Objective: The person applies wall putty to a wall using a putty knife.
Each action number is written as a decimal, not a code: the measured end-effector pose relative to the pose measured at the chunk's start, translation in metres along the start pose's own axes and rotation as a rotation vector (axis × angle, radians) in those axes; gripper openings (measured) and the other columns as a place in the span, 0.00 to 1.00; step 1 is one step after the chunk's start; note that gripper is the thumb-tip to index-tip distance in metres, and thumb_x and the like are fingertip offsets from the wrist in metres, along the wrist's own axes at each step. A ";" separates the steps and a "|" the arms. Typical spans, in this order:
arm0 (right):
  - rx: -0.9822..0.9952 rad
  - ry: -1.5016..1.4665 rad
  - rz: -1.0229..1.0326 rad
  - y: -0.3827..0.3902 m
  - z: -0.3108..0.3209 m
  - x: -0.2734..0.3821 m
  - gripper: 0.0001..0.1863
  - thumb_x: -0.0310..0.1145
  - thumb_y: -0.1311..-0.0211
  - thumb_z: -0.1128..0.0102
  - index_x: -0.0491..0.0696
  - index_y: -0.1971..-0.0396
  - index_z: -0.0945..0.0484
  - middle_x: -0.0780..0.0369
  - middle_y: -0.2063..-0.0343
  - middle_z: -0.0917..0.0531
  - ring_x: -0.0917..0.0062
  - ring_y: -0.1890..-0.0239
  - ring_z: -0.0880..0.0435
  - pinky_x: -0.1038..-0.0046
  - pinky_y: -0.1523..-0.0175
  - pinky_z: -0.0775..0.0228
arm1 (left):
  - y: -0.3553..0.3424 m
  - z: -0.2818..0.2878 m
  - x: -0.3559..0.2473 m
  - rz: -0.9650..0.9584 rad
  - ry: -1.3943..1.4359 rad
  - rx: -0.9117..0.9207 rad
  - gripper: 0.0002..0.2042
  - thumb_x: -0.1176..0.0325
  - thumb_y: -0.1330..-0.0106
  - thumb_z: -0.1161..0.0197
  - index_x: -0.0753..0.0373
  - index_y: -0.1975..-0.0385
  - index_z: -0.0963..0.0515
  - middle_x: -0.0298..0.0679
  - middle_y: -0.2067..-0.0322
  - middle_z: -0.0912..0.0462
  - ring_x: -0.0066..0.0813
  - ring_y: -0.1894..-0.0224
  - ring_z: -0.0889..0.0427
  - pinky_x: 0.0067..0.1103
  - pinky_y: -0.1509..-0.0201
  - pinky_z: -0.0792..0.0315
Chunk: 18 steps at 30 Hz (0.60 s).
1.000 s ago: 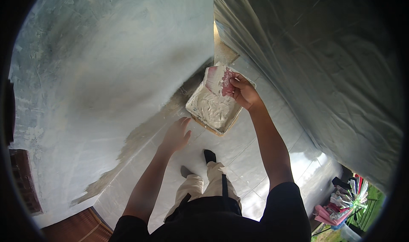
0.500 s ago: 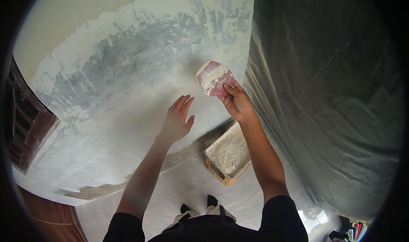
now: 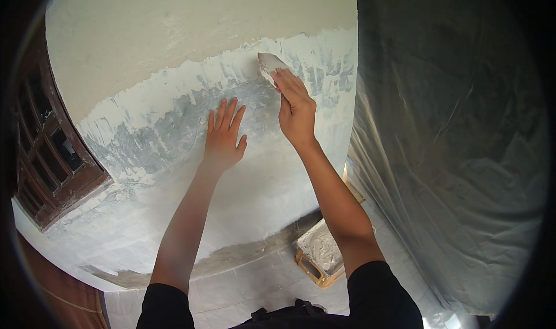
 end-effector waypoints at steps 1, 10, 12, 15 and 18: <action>-0.011 -0.005 0.006 -0.004 -0.006 0.001 0.24 0.12 0.41 0.50 0.47 0.45 0.23 0.56 0.45 0.21 0.64 0.38 0.26 0.64 0.33 0.38 | -0.005 0.003 0.002 -0.008 -0.036 -0.013 0.34 0.67 0.43 0.38 0.59 0.33 0.40 0.41 0.29 0.49 0.42 0.26 0.55 0.47 0.26 0.60; -0.077 0.227 0.219 -0.006 -0.054 -0.001 0.31 0.11 0.56 0.45 0.48 0.47 0.22 0.57 0.45 0.22 0.58 0.39 0.28 0.52 0.33 0.42 | -0.026 -0.015 0.023 -0.002 -0.190 0.021 0.44 0.57 0.45 0.34 0.60 0.29 0.50 0.37 0.27 0.55 0.43 0.25 0.58 0.51 0.27 0.63; -0.089 0.225 0.227 -0.007 -0.060 -0.003 0.31 0.11 0.56 0.45 0.48 0.47 0.22 0.57 0.45 0.22 0.58 0.38 0.28 0.52 0.33 0.42 | -0.026 -0.019 0.027 -0.003 -0.211 0.033 0.46 0.55 0.46 0.34 0.61 0.29 0.50 0.37 0.27 0.56 0.43 0.25 0.59 0.51 0.27 0.64; -0.105 0.245 0.242 -0.008 -0.066 -0.009 0.30 0.12 0.55 0.44 0.48 0.48 0.21 0.57 0.45 0.22 0.58 0.38 0.29 0.52 0.33 0.41 | -0.028 -0.026 0.027 -0.006 -0.215 0.053 0.48 0.52 0.47 0.33 0.61 0.29 0.51 0.37 0.26 0.57 0.44 0.25 0.61 0.52 0.27 0.65; -0.093 0.267 0.242 -0.007 -0.079 -0.014 0.27 0.14 0.52 0.43 0.48 0.48 0.21 0.58 0.45 0.22 0.58 0.38 0.29 0.52 0.33 0.41 | -0.029 -0.034 0.030 -0.003 -0.242 0.095 0.50 0.48 0.46 0.34 0.64 0.29 0.54 0.40 0.26 0.59 0.48 0.25 0.66 0.56 0.29 0.68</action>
Point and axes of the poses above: each hand's wrist, its own y-axis away from the middle knuckle, its own z-axis out of the back of the hand, x = y × z, the point moved 10 cm from there along -y, towards the middle knuckle
